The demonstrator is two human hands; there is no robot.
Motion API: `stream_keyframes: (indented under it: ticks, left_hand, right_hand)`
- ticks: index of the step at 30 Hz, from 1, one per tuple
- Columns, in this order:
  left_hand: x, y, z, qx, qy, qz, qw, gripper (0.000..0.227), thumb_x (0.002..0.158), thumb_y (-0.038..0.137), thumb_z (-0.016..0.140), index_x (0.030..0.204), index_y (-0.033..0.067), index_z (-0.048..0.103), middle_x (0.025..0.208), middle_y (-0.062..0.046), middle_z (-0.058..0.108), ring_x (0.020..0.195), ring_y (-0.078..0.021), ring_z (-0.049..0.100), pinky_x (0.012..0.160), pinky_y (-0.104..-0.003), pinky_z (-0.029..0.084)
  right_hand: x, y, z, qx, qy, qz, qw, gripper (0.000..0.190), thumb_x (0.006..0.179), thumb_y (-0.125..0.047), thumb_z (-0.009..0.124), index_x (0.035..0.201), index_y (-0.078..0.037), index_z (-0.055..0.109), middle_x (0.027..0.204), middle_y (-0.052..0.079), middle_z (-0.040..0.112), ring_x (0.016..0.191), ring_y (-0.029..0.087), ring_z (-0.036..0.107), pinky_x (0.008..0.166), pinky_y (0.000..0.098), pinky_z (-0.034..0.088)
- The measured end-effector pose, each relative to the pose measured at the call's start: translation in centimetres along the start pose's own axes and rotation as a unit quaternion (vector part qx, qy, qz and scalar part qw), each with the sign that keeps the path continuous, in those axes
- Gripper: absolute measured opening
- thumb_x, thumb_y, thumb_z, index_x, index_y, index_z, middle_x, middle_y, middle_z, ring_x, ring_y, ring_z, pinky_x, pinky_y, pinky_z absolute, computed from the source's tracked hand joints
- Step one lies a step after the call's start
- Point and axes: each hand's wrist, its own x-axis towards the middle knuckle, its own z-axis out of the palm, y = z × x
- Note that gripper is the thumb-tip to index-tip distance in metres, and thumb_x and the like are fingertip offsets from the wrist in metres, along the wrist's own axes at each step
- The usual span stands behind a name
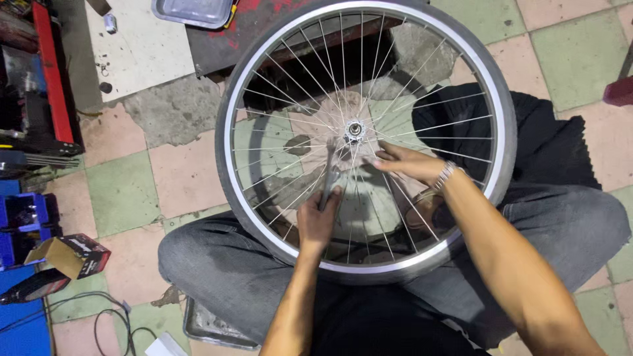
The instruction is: The person sits on the floor and uses two wrenches to tighten the axle nuts on a bicycle wheel. They then stand up, place the wheel on a workbench, and attach a metal basket to the wheel's axle using a bolt and nut.
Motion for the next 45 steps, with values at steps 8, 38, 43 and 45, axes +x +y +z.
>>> stream_keyframes:
  ticks: [8,38,43,45]
  left_hand:
    - [-0.1,0.2,0.3,0.089,-0.008,0.028,0.996,0.027,0.091,0.035,0.066,0.094,0.0082,0.067,0.072,-0.020,0.069,0.069,-0.0421,0.069,0.063,-0.052,0.050]
    - [2.6,1.4,3.3,0.099,0.060,-0.013,0.993,0.046,0.093,0.057,0.063,0.094,0.0118,0.071,0.063,-0.018,0.065,0.063,-0.0400,0.066,0.060,-0.052,0.047]
    - [2.6,3.2,5.7,0.115,0.047,0.075,0.989,0.039,0.105,0.044,0.051,0.098,0.0074,0.063,0.062,-0.017,0.065,0.058,-0.0375,0.067,0.056,-0.052,0.049]
    - [3.4,3.5,6.6,0.183,0.019,0.144,0.972,0.035,0.108,0.039,0.050,0.104,0.0068,0.062,0.063,-0.015,0.065,0.055,-0.0337,0.067,0.053,-0.050,0.050]
  right_hand:
    - [5.4,-0.7,1.2,0.164,-0.093,0.057,0.981,0.098,0.082,-0.046,0.070,0.154,-0.006,0.018,0.146,0.019,0.055,0.125,0.030,0.064,0.075,0.0402,0.063]
    - [7.8,3.8,1.1,0.344,-0.209,-0.093,0.911,0.081,0.086,-0.042,0.076,0.150,-0.010,0.037,0.136,0.016,0.064,0.120,0.033,0.068,0.081,0.0383,0.061]
    - [10.1,7.5,1.4,0.337,-0.222,-0.116,0.908,0.099,0.079,-0.052,0.077,0.155,-0.010,0.030,0.128,0.011,0.065,0.110,0.024,0.068,0.076,0.0361,0.059]
    - [11.4,9.6,1.3,0.303,-0.189,-0.097,0.929,0.094,0.073,-0.056,0.075,0.147,-0.013,0.036,0.120,0.008,0.068,0.102,0.022,0.069,0.077,0.0385,0.062]
